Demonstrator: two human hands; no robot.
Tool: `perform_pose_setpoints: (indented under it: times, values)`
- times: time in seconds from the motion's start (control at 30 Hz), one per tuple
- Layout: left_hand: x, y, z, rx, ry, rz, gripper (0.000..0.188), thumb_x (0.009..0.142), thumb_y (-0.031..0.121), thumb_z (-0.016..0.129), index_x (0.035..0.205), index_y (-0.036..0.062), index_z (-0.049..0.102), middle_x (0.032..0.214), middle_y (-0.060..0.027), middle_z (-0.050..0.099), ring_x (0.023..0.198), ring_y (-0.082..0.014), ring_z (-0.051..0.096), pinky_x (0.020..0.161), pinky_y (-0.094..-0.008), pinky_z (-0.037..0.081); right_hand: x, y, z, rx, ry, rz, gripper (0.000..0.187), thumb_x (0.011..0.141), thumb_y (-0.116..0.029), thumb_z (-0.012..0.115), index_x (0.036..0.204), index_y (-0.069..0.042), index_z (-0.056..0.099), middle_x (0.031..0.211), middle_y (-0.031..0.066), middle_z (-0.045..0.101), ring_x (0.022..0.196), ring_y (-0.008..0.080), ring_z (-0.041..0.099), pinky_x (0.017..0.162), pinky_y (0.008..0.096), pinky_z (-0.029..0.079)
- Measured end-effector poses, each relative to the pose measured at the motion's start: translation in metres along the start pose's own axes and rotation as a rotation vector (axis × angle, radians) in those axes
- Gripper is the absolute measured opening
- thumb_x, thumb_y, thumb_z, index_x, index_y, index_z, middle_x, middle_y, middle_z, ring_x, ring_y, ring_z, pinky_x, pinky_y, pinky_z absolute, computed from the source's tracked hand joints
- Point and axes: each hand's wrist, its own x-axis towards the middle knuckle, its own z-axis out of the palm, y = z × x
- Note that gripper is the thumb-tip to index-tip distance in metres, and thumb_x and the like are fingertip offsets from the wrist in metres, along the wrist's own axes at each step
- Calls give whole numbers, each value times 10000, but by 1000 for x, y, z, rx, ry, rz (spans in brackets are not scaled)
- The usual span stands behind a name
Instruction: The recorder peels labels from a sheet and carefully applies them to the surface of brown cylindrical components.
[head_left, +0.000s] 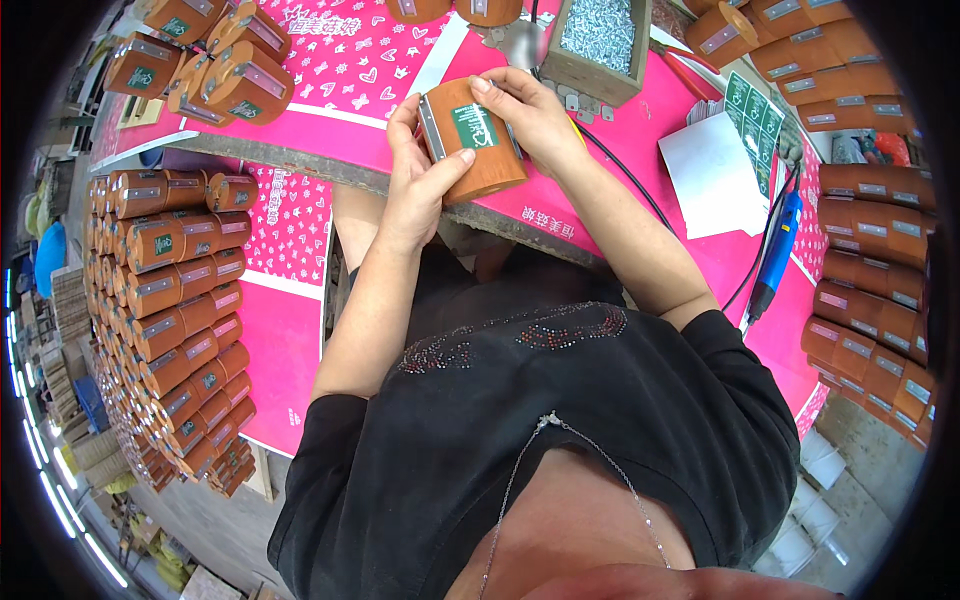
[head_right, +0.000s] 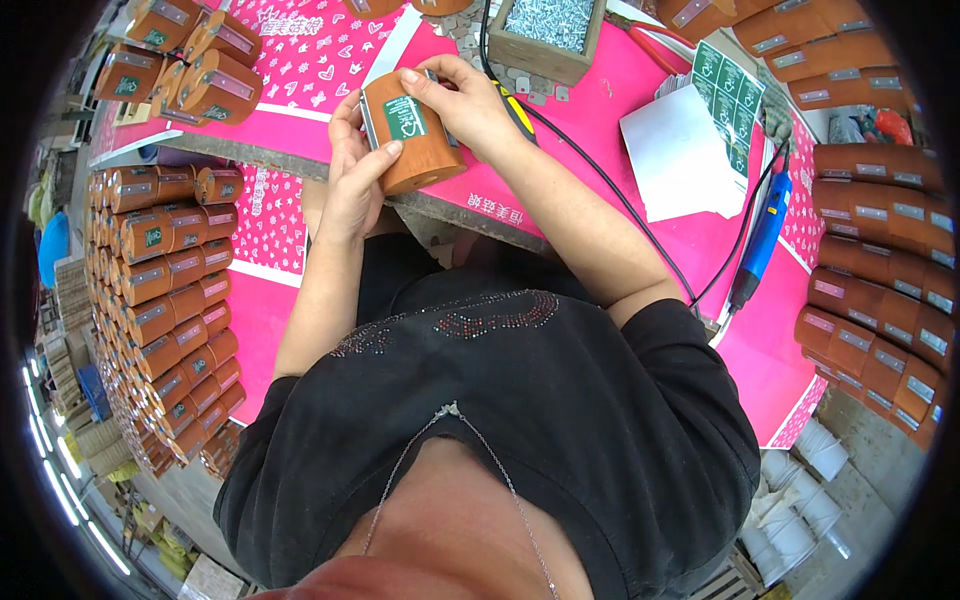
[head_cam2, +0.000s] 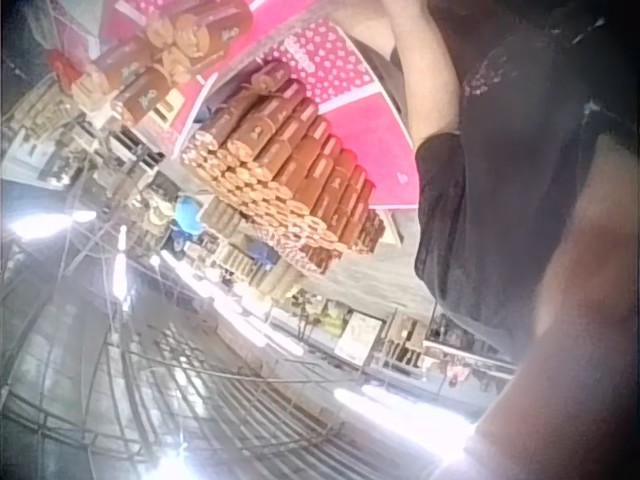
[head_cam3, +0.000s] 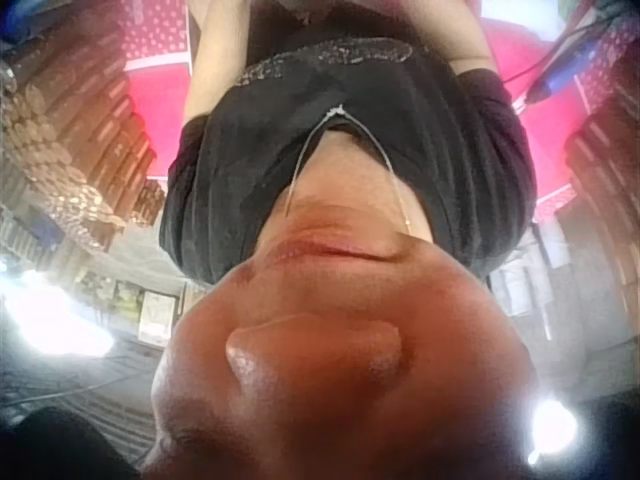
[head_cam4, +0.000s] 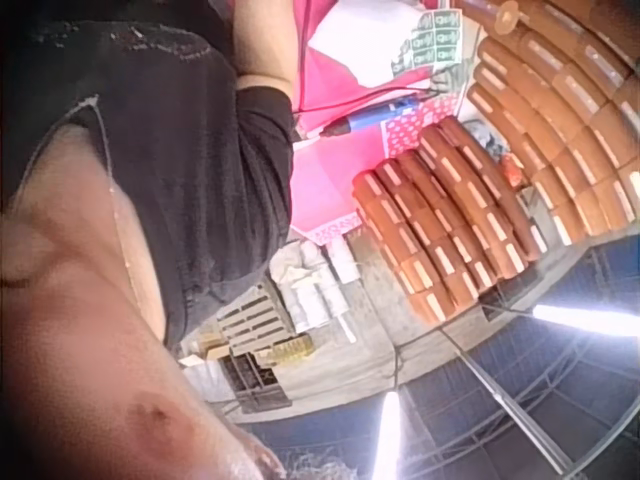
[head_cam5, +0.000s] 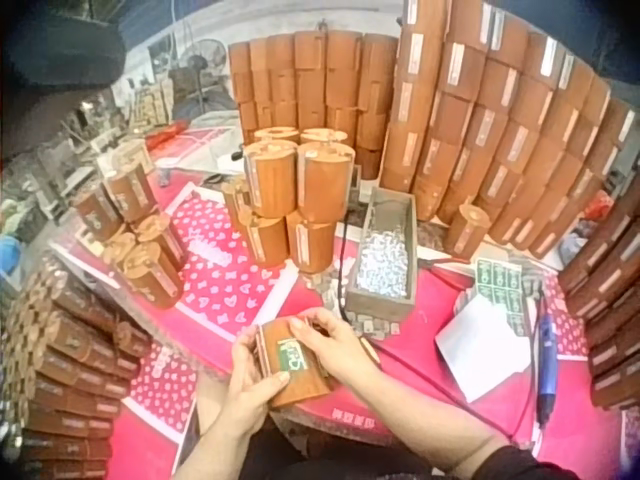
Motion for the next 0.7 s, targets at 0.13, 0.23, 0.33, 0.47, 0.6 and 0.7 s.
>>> perform_pose_setpoints:
  times: [0.13,0.23,0.33,0.47,0.6,0.7]
  values:
    - [-4,4,-2,-20,-3,29,743,685,58,614,1264,18,149,1201,-148,307,1137,-220,333,961,-343,300,2,11,-3,18,12,-12,337,855,-297,522,1012,2,532,957,53,564,896,99,502,774,240,414]
    - [3,11,0,-100,57,-12,739,694,138,676,1250,48,197,1140,-125,359,1078,-210,382,905,-332,355,3,10,-3,84,20,-53,426,801,-359,577,1017,5,522,888,67,557,805,106,510,691,246,428]
    - [14,12,-3,-55,56,-108,766,707,209,689,1264,48,188,1151,-149,332,1076,-236,391,873,-331,372,-4,1,-5,-162,-41,-76,489,724,-311,676,1038,7,478,886,72,550,799,117,512,677,247,433]
    - [13,28,-12,12,8,-135,789,686,270,712,1271,45,234,1202,-181,292,1096,-257,382,886,-341,361,-16,-13,3,-154,-38,-102,502,644,-199,740,1014,-11,459,885,78,548,795,121,519,650,248,439]
    - [23,49,-25,403,-237,-185,812,643,293,744,1270,59,283,1231,-199,314,1114,-264,383,914,-361,347,-24,-16,2,-275,-68,-283,448,639,-170,737,973,-30,474,901,69,545,823,119,527,656,242,443]
    - [24,66,-32,624,-416,-204,910,546,310,800,1270,61,307,1164,-211,410,1137,-276,382,920,-356,350,-43,-32,15,-207,-116,-287,367,680,-125,712,946,-11,486,962,77,518,882,130,524,713,244,454]
